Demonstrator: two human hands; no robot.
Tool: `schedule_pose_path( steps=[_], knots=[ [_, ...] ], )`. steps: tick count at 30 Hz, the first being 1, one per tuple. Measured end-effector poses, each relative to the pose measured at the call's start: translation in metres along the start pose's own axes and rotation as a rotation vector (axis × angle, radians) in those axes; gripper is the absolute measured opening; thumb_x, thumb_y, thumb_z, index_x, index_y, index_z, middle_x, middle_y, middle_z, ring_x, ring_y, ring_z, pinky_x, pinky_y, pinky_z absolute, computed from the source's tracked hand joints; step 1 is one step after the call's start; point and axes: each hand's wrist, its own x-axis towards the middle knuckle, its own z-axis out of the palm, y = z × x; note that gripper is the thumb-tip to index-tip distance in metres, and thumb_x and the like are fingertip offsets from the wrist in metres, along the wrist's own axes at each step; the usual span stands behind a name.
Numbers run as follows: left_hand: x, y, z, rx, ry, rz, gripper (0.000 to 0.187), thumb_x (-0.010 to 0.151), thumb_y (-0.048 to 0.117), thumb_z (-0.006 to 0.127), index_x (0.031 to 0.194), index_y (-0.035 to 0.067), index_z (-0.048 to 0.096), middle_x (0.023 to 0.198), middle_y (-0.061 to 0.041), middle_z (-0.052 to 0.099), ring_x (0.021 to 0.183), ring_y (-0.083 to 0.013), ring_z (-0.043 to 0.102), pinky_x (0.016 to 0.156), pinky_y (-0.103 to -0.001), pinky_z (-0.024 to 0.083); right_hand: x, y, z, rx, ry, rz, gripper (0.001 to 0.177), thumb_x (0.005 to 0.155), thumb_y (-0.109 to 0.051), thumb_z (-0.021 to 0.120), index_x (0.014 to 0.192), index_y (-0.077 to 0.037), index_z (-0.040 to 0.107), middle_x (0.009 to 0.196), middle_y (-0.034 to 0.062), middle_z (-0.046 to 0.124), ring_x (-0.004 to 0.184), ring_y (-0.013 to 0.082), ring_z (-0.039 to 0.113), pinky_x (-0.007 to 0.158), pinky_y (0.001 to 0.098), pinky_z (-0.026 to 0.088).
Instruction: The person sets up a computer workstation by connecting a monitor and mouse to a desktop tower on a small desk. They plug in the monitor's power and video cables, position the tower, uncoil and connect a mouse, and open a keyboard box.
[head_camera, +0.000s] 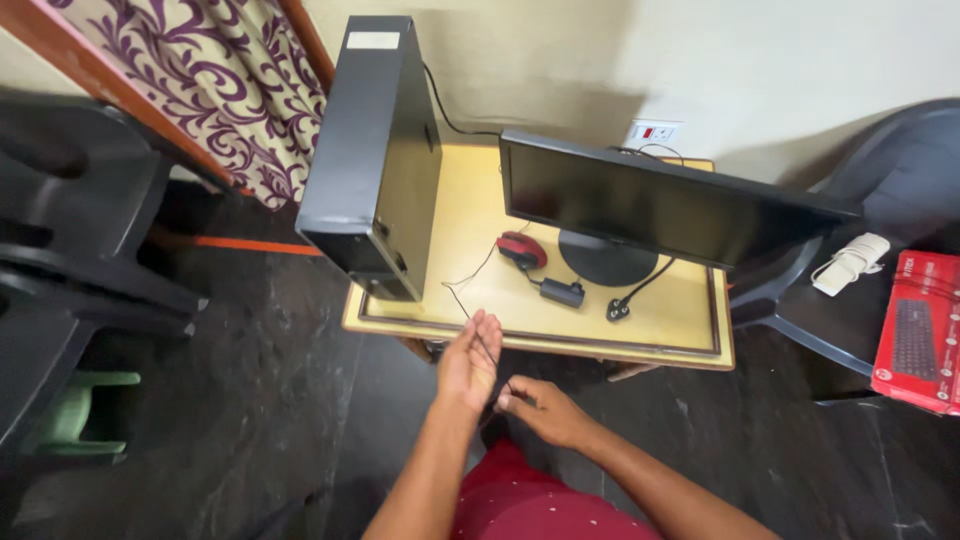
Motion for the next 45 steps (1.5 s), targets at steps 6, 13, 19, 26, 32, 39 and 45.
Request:
schedule_pose_path(
  steps=[6, 13, 19, 26, 32, 39, 45],
  knots=[
    [-0.027, 0.032, 0.013, 0.173, 0.107, 0.174, 0.036, 0.101, 0.010, 0.048, 0.131, -0.010, 0.049, 0.132, -0.030, 0.063, 0.117, -0.0391, 0.067, 0.099, -0.046, 0.058, -0.038, -0.039, 0.001, -0.019, 0.105, 0.027, 0.024, 0.097, -0.026, 0.059, 0.108, -0.007, 0.068, 0.077, 0.0071, 0.070, 0.071, 0.0161, 0.067, 0.070, 0.0332, 0.055],
    [-0.137, -0.012, 0.034, 1.478, -0.042, 1.054, 0.038, 0.088, 0.002, 0.059, 0.126, 0.001, 0.064, 0.130, -0.019, 0.066, 0.126, -0.0336, 0.059, 0.110, -0.045, 0.042, -0.038, -0.082, -0.004, -0.409, 0.294, -0.212, 0.020, 0.094, -0.027, 0.063, 0.099, -0.010, 0.072, 0.090, 0.0133, 0.075, 0.085, 0.0349, 0.072, 0.070, 0.0429, 0.055],
    [-0.148, 0.016, 0.054, 1.656, -0.236, 0.905, 0.011, 0.094, 0.010, 0.069, 0.097, 0.006, 0.078, 0.094, -0.009, 0.077, 0.097, -0.0279, 0.070, 0.104, -0.041, 0.044, -0.023, -0.081, 0.002, -0.471, 0.350, -0.162, 0.022, 0.094, -0.029, 0.063, 0.099, -0.011, 0.074, 0.089, 0.0124, 0.074, 0.083, 0.0361, 0.070, 0.069, 0.0444, 0.053],
    [-0.123, 0.069, 0.049, 1.862, -0.553, 0.654, 0.012, 0.093, 0.012, 0.068, 0.100, 0.008, 0.077, 0.089, -0.008, 0.074, 0.095, -0.0283, 0.067, 0.086, -0.038, 0.053, 0.000, -0.063, 0.002, -0.446, 0.434, 0.029, 0.029, 0.087, -0.039, 0.071, 0.093, -0.011, 0.076, 0.068, 0.0078, 0.070, 0.060, 0.0214, 0.067, 0.059, 0.0364, 0.051],
    [-0.103, 0.136, 0.024, 1.911, -0.432, 1.028, 0.013, 0.091, 0.008, 0.065, 0.098, 0.009, 0.076, 0.098, -0.011, 0.074, 0.100, -0.0340, 0.063, 0.087, -0.042, 0.051, 0.007, -0.053, -0.014, -0.468, 0.426, 0.281, 0.027, 0.090, -0.040, 0.072, 0.099, -0.015, 0.077, 0.060, 0.0098, 0.062, 0.055, 0.0174, 0.056, 0.056, 0.0351, 0.045],
    [-0.106, 0.179, 0.006, 1.928, -0.345, 0.946, 0.031, 0.093, 0.022, 0.068, 0.121, 0.007, 0.071, 0.120, -0.018, 0.066, 0.117, -0.0383, 0.058, 0.100, -0.047, 0.045, 0.015, -0.085, -0.010, -0.467, 0.343, -0.019, 0.016, 0.088, -0.027, 0.070, 0.096, -0.014, 0.075, 0.074, 0.0041, 0.075, 0.063, 0.0163, 0.067, 0.060, 0.0325, 0.052],
    [-0.098, 0.140, 0.023, 1.912, -0.756, 0.673, 0.033, 0.092, 0.030, 0.071, 0.117, 0.008, 0.072, 0.117, -0.015, 0.071, 0.118, -0.0351, 0.062, 0.115, -0.052, 0.033, 0.058, -0.131, 0.035, -0.498, 0.245, -0.093, 0.016, 0.090, -0.026, 0.069, 0.096, -0.012, 0.074, 0.080, 0.0078, 0.078, 0.072, 0.0225, 0.073, 0.064, 0.0348, 0.054]
  ],
)
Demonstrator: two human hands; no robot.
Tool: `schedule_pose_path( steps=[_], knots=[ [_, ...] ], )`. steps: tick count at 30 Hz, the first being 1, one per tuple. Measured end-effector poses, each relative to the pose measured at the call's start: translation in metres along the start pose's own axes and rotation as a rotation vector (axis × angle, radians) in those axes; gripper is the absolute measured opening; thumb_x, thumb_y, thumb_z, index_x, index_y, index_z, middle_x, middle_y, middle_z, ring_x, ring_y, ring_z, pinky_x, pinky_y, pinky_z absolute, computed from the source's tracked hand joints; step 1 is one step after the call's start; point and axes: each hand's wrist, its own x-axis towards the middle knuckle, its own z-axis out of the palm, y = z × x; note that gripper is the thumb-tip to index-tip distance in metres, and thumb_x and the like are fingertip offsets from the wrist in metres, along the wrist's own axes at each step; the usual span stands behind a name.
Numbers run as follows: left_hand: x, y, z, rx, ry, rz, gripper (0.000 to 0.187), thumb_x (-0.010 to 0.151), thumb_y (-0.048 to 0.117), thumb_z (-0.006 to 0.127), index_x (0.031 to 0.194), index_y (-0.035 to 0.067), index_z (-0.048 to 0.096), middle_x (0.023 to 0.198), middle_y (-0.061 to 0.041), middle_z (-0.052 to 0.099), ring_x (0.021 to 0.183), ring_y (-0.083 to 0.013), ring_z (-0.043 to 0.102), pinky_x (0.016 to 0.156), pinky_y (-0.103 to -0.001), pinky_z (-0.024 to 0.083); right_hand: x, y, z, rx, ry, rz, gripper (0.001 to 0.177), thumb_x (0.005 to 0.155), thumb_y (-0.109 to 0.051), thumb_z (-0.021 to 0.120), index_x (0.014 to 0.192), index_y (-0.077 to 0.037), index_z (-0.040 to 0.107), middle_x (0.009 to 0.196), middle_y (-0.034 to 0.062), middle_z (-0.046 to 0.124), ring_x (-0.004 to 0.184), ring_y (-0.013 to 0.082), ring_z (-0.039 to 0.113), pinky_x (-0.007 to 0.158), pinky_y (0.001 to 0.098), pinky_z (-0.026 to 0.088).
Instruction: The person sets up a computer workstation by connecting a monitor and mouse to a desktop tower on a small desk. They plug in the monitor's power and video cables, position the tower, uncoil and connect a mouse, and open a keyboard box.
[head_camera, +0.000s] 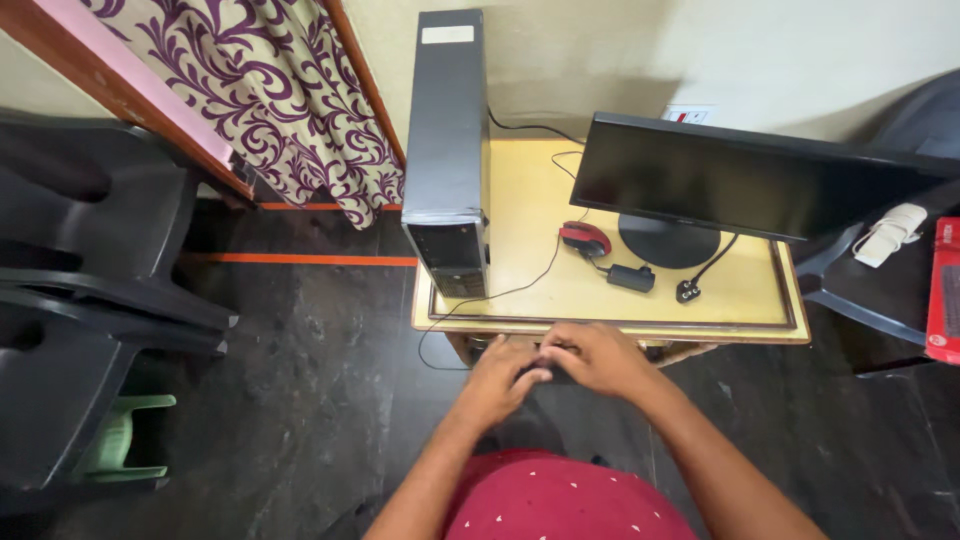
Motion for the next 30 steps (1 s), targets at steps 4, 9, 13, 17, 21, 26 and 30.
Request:
schedule_pose_path(
  steps=[4, 9, 13, 17, 21, 26, 30],
  knots=[
    [-0.003, -0.003, -0.002, -0.199, 0.045, -0.142, 0.023, 0.100, 0.024, 0.060, 0.104, 0.009, 0.077, 0.104, -0.011, 0.078, 0.105, -0.0301, 0.072, 0.108, -0.046, 0.042, 0.010, 0.005, 0.009, 0.131, -0.050, 0.065, 0.018, 0.093, -0.026, 0.069, 0.097, -0.009, 0.072, 0.071, 0.0042, 0.071, 0.063, 0.0143, 0.064, 0.059, 0.0307, 0.050],
    [-0.043, -0.026, -0.040, -0.452, 0.288, -0.319, 0.031, 0.102, 0.023, 0.049, 0.101, 0.007, 0.076, 0.094, -0.013, 0.078, 0.096, -0.0287, 0.074, 0.088, -0.034, 0.054, 0.003, 0.056, 0.017, 0.343, -0.065, 0.174, 0.015, 0.092, -0.020, 0.071, 0.096, -0.006, 0.071, 0.071, -0.0045, 0.058, 0.065, 0.0055, 0.048, 0.058, 0.0254, 0.041],
    [-0.070, -0.043, -0.062, -0.267, 0.423, -0.638, 0.031, 0.102, 0.026, 0.055, 0.103, 0.006, 0.078, 0.089, -0.017, 0.076, 0.088, -0.0356, 0.067, 0.081, -0.040, 0.052, -0.008, 0.078, 0.019, 0.358, -0.069, 0.232, 0.016, 0.095, -0.021, 0.071, 0.095, -0.005, 0.070, 0.072, -0.0039, 0.055, 0.065, 0.0071, 0.046, 0.058, 0.0264, 0.039],
    [-0.065, -0.042, -0.065, 0.073, 0.545, -0.285, 0.026, 0.091, 0.017, 0.067, 0.112, 0.002, 0.072, 0.099, -0.016, 0.075, 0.095, -0.0321, 0.067, 0.084, -0.041, 0.051, 0.005, 0.057, 0.019, 0.073, -0.028, -0.012, 0.017, 0.098, -0.023, 0.065, 0.097, -0.006, 0.069, 0.076, 0.0031, 0.066, 0.069, 0.0163, 0.061, 0.065, 0.0317, 0.050],
    [-0.043, -0.017, -0.053, -0.252, 0.234, -0.312, 0.033, 0.084, 0.013, 0.073, 0.116, 0.007, 0.068, 0.089, -0.009, 0.076, 0.086, -0.0213, 0.071, 0.081, -0.035, 0.055, 0.019, 0.011, 0.037, -0.059, -0.091, -0.125, 0.017, 0.092, -0.023, 0.063, 0.101, -0.011, 0.070, 0.086, 0.0093, 0.076, 0.082, 0.0296, 0.073, 0.070, 0.0412, 0.055],
    [-0.032, -0.001, -0.044, -0.430, 0.050, -0.417, 0.019, 0.094, 0.022, 0.069, 0.103, 0.005, 0.073, 0.078, -0.006, 0.072, 0.073, -0.0172, 0.068, 0.071, -0.032, 0.054, 0.029, -0.020, 0.040, -0.263, -0.159, -0.005, 0.020, 0.092, -0.032, 0.065, 0.099, -0.014, 0.072, 0.079, 0.0116, 0.073, 0.080, 0.0345, 0.071, 0.070, 0.0467, 0.052],
    [-0.051, -0.029, -0.051, -0.557, 0.175, -0.446, 0.022, 0.097, 0.022, 0.065, 0.097, 0.002, 0.075, 0.080, -0.005, 0.076, 0.074, -0.0116, 0.067, 0.070, -0.029, 0.051, 0.022, -0.014, 0.026, -0.156, -0.107, 0.025, 0.021, 0.090, -0.030, 0.068, 0.099, -0.012, 0.072, 0.082, 0.0110, 0.074, 0.076, 0.0306, 0.071, 0.068, 0.0423, 0.054]
  ],
)
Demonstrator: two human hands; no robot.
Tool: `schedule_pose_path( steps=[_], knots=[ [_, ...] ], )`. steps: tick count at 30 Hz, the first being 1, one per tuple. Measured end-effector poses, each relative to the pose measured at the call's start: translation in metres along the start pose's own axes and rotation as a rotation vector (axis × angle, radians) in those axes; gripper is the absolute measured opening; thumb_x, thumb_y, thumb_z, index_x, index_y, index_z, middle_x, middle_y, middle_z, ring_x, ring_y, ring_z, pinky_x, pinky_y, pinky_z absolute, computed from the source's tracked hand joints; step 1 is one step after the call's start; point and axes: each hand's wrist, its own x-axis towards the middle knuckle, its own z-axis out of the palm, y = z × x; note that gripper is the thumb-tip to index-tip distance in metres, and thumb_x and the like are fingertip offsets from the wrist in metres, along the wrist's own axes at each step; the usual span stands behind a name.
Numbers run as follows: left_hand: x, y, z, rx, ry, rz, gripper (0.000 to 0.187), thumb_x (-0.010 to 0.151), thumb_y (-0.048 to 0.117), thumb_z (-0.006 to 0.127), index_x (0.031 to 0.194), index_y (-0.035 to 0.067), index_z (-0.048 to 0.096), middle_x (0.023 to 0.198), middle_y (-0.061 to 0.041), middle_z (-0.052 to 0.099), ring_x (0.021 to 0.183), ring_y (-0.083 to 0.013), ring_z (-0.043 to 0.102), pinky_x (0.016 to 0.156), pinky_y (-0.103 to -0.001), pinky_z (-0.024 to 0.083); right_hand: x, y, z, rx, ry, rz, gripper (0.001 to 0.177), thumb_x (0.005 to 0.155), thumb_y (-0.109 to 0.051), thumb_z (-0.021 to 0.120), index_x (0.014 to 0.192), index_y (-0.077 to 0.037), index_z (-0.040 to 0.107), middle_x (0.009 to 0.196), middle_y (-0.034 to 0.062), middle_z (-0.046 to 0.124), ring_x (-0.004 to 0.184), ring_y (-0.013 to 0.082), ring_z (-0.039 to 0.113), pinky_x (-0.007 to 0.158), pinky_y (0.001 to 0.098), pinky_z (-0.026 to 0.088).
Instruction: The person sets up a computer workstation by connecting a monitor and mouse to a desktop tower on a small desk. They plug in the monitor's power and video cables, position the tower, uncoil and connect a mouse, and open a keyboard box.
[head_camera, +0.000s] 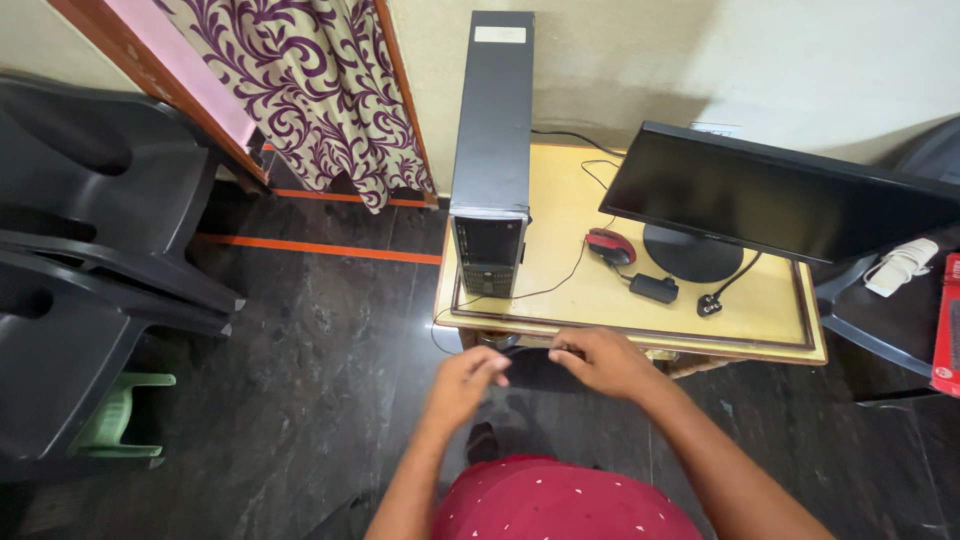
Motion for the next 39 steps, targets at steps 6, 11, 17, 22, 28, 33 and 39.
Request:
schedule_pose_path(
  steps=[6, 11, 17, 22, 28, 33, 39],
  knots=[
    [-0.021, -0.026, -0.042, 0.125, 0.252, 0.118, 0.022, 0.096, 0.021, 0.069, 0.096, 0.000, 0.076, 0.087, -0.006, 0.079, 0.087, -0.0117, 0.069, 0.086, -0.027, 0.053, -0.009, 0.011, -0.011, 0.100, 0.028, 0.067, 0.018, 0.091, -0.023, 0.067, 0.101, -0.010, 0.073, 0.086, 0.0098, 0.075, 0.075, 0.0277, 0.070, 0.070, 0.0386, 0.054],
    [-0.024, -0.013, -0.040, 0.173, 0.177, -0.067, 0.024, 0.090, 0.022, 0.073, 0.104, 0.003, 0.076, 0.089, -0.003, 0.076, 0.080, -0.0136, 0.066, 0.076, -0.030, 0.051, -0.002, -0.004, 0.000, 0.065, 0.096, -0.263, 0.017, 0.090, -0.022, 0.070, 0.099, -0.010, 0.076, 0.096, 0.0094, 0.078, 0.087, 0.0307, 0.072, 0.076, 0.0403, 0.056],
    [-0.006, 0.018, -0.004, 0.053, -0.038, -0.038, 0.022, 0.093, 0.023, 0.072, 0.100, 0.003, 0.077, 0.077, -0.002, 0.073, 0.070, -0.0053, 0.064, 0.066, -0.023, 0.050, 0.013, -0.035, 0.010, -0.122, -0.028, -0.259, 0.016, 0.085, -0.022, 0.073, 0.096, -0.013, 0.079, 0.086, 0.0108, 0.075, 0.085, 0.0345, 0.070, 0.076, 0.0468, 0.053],
    [-0.006, 0.029, -0.002, 0.064, -0.030, -0.122, 0.018, 0.091, 0.021, 0.072, 0.096, 0.004, 0.076, 0.068, 0.000, 0.067, 0.061, -0.0075, 0.058, 0.058, -0.026, 0.047, 0.019, -0.043, -0.002, -0.175, 0.031, -0.315, 0.013, 0.083, -0.022, 0.075, 0.090, -0.011, 0.078, 0.084, 0.0083, 0.073, 0.086, 0.0327, 0.068, 0.075, 0.0463, 0.052],
    [-0.012, 0.009, -0.019, 0.017, 0.076, -0.030, 0.016, 0.091, 0.018, 0.073, 0.094, 0.003, 0.075, 0.072, 0.001, 0.068, 0.068, -0.0067, 0.061, 0.063, -0.024, 0.050, 0.015, -0.056, -0.008, -0.359, 0.504, -0.287, 0.011, 0.073, -0.017, 0.075, 0.083, -0.013, 0.078, 0.083, 0.0126, 0.067, 0.082, 0.0335, 0.064, 0.070, 0.0452, 0.048],
    [-0.011, -0.005, -0.028, 0.168, 0.152, 0.143, 0.015, 0.087, 0.016, 0.077, 0.092, 0.002, 0.077, 0.087, -0.002, 0.073, 0.083, -0.0120, 0.068, 0.078, -0.028, 0.054, 0.025, -0.054, -0.003, -0.289, 0.394, -0.128, 0.014, 0.085, -0.019, 0.072, 0.095, -0.012, 0.079, 0.083, 0.0103, 0.074, 0.078, 0.0334, 0.069, 0.073, 0.0462, 0.052],
    [0.006, -0.008, -0.025, 0.030, 0.104, 0.037, 0.024, 0.091, 0.021, 0.069, 0.108, 0.005, 0.077, 0.100, -0.003, 0.076, 0.089, -0.0138, 0.069, 0.083, -0.028, 0.054, 0.033, -0.054, 0.015, -0.122, 0.455, -0.267, 0.026, 0.084, -0.011, 0.067, 0.108, -0.009, 0.076, 0.100, 0.0129, 0.078, 0.090, 0.0336, 0.073, 0.077, 0.0448, 0.057]
  ],
)
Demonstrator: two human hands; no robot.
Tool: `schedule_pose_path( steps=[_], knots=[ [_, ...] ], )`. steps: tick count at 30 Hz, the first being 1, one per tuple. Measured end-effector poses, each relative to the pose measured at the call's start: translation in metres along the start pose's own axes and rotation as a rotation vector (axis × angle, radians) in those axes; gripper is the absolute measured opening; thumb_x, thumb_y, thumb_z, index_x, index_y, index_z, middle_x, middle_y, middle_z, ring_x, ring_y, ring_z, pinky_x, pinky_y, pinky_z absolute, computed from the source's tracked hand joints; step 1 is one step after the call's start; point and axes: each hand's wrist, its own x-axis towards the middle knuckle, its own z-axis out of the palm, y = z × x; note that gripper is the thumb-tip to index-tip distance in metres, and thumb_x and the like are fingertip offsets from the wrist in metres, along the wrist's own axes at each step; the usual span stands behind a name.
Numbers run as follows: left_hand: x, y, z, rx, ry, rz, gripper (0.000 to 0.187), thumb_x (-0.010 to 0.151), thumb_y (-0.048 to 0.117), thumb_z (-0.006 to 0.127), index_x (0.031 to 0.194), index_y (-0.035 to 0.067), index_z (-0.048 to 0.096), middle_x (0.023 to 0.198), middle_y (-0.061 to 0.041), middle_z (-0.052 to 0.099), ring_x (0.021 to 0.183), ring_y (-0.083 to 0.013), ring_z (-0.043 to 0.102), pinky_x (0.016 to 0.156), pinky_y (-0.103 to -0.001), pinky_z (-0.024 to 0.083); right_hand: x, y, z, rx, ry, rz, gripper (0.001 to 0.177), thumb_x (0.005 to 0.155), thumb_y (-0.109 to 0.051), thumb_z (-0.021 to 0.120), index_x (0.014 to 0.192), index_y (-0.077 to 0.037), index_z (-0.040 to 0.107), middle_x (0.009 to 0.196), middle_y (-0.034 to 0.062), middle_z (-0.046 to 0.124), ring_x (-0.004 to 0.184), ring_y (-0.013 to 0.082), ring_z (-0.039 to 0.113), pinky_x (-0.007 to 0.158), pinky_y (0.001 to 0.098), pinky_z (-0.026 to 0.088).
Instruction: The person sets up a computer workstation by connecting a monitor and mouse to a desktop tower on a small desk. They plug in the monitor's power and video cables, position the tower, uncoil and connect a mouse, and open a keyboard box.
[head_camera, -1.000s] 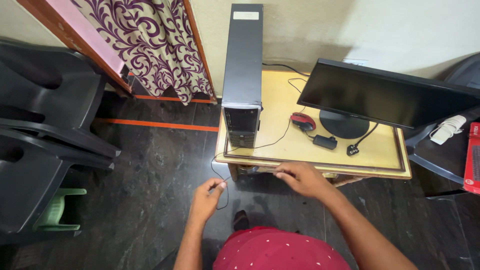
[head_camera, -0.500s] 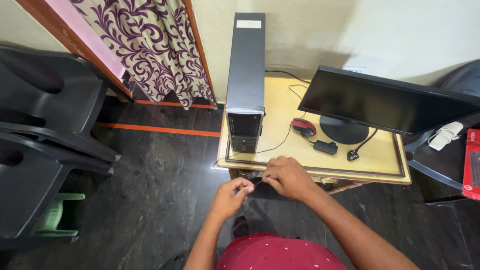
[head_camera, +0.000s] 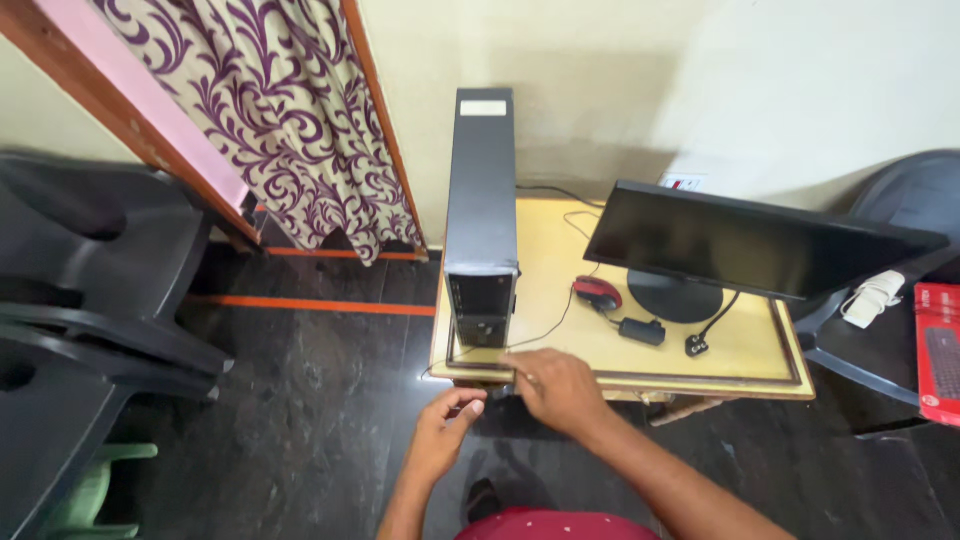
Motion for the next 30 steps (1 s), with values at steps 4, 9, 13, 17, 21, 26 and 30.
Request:
schedule_pose_path(
  steps=[4, 9, 13, 17, 21, 26, 30],
  knots=[
    [0.026, -0.007, 0.010, -0.199, -0.015, 0.022, 0.033, 0.099, 0.026, 0.062, 0.118, 0.001, 0.074, 0.101, -0.008, 0.079, 0.093, -0.0117, 0.069, 0.086, -0.025, 0.053, -0.002, -0.008, 0.007, 0.066, -0.050, -0.040, 0.031, 0.082, -0.006, 0.066, 0.111, -0.008, 0.076, 0.100, 0.0138, 0.077, 0.093, 0.0344, 0.073, 0.081, 0.0446, 0.057],
    [0.059, -0.014, 0.018, -0.471, -0.006, -0.192, 0.040, 0.094, 0.021, 0.065, 0.128, 0.000, 0.063, 0.103, -0.010, 0.078, 0.086, -0.0115, 0.071, 0.074, -0.025, 0.053, -0.005, -0.012, 0.013, 0.136, -0.069, -0.143, 0.037, 0.075, -0.002, 0.066, 0.110, -0.007, 0.075, 0.107, 0.0142, 0.076, 0.101, 0.0349, 0.071, 0.088, 0.0455, 0.056],
    [0.069, -0.009, 0.019, -0.523, 0.033, -0.203, 0.043, 0.093, 0.017, 0.068, 0.131, -0.001, 0.062, 0.098, -0.008, 0.077, 0.079, -0.0102, 0.068, 0.072, -0.024, 0.055, -0.010, -0.011, 0.017, 0.154, -0.119, -0.154, 0.036, 0.075, -0.003, 0.067, 0.109, -0.008, 0.076, 0.111, 0.0148, 0.076, 0.105, 0.0347, 0.071, 0.090, 0.0450, 0.056],
    [0.072, -0.005, 0.016, -0.582, 0.076, -0.305, 0.038, 0.091, 0.015, 0.069, 0.126, 0.002, 0.064, 0.080, -0.005, 0.071, 0.067, -0.0106, 0.061, 0.060, -0.025, 0.046, -0.016, -0.011, 0.026, 0.165, -0.231, -0.138, 0.037, 0.076, -0.004, 0.067, 0.112, -0.008, 0.076, 0.109, 0.0146, 0.075, 0.108, 0.0348, 0.069, 0.091, 0.0444, 0.054],
    [0.081, -0.005, 0.015, -0.620, 0.072, -0.288, 0.030, 0.093, 0.015, 0.069, 0.118, -0.001, 0.074, 0.072, -0.001, 0.066, 0.064, -0.0093, 0.058, 0.060, -0.022, 0.045, -0.017, 0.001, 0.030, 0.207, -0.364, -0.077, 0.028, 0.084, -0.007, 0.068, 0.111, -0.009, 0.074, 0.113, 0.0119, 0.074, 0.109, 0.0329, 0.068, 0.093, 0.0443, 0.053],
    [0.091, -0.010, 0.012, -0.482, 0.111, -0.181, 0.025, 0.094, 0.017, 0.068, 0.112, 0.001, 0.076, 0.071, -0.001, 0.065, 0.064, -0.0083, 0.056, 0.059, -0.022, 0.043, -0.012, 0.017, 0.032, 0.331, -0.186, -0.047, 0.022, 0.087, -0.015, 0.071, 0.109, -0.011, 0.074, 0.116, 0.0107, 0.074, 0.112, 0.0336, 0.067, 0.097, 0.0450, 0.051],
    [0.095, -0.007, 0.016, -0.303, 0.094, -0.196, 0.023, 0.093, 0.017, 0.067, 0.108, 0.001, 0.077, 0.073, -0.001, 0.067, 0.067, -0.0096, 0.061, 0.061, -0.025, 0.047, 0.005, 0.025, 0.031, 0.405, -0.161, 0.240, 0.024, 0.092, -0.023, 0.067, 0.111, -0.010, 0.072, 0.106, 0.0101, 0.076, 0.102, 0.0271, 0.071, 0.089, 0.0385, 0.054]
  ],
)
